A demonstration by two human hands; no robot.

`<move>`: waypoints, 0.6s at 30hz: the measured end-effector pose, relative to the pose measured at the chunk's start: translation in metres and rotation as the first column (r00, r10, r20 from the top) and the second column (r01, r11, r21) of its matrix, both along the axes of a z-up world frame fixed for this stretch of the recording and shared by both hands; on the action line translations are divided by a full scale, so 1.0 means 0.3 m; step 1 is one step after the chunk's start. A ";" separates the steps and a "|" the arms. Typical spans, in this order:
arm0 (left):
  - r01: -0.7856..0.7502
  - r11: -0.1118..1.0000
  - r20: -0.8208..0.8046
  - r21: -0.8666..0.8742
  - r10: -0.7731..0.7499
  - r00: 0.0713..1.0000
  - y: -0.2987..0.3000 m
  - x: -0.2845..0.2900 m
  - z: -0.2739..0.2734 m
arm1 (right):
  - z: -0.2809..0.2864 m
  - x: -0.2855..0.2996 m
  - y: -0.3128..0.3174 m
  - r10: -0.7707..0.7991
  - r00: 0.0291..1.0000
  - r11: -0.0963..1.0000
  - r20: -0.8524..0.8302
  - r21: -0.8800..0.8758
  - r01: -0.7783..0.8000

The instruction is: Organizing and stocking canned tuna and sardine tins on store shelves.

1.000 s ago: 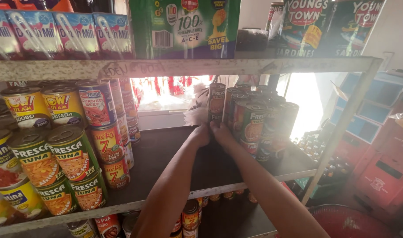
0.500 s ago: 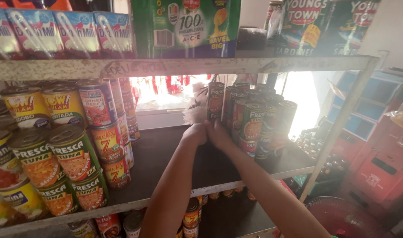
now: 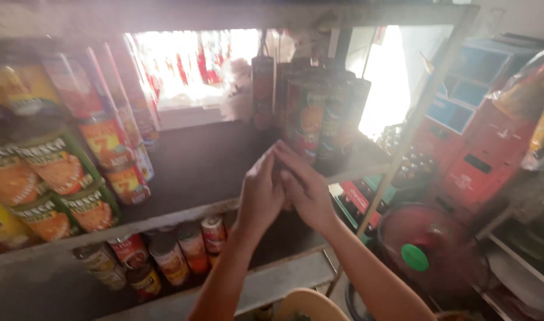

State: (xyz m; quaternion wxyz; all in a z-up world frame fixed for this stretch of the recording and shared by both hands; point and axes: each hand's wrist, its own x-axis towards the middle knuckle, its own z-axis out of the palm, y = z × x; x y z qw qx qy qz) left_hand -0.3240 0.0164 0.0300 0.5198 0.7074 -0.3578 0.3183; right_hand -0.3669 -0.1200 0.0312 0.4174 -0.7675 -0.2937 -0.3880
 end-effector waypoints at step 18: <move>0.073 0.997 -0.563 -0.018 -0.071 0.823 -0.574 -0.023 -0.916 | -0.873 -0.023 -0.543 0.277 0.835 0.919 -0.476 0.384 -0.087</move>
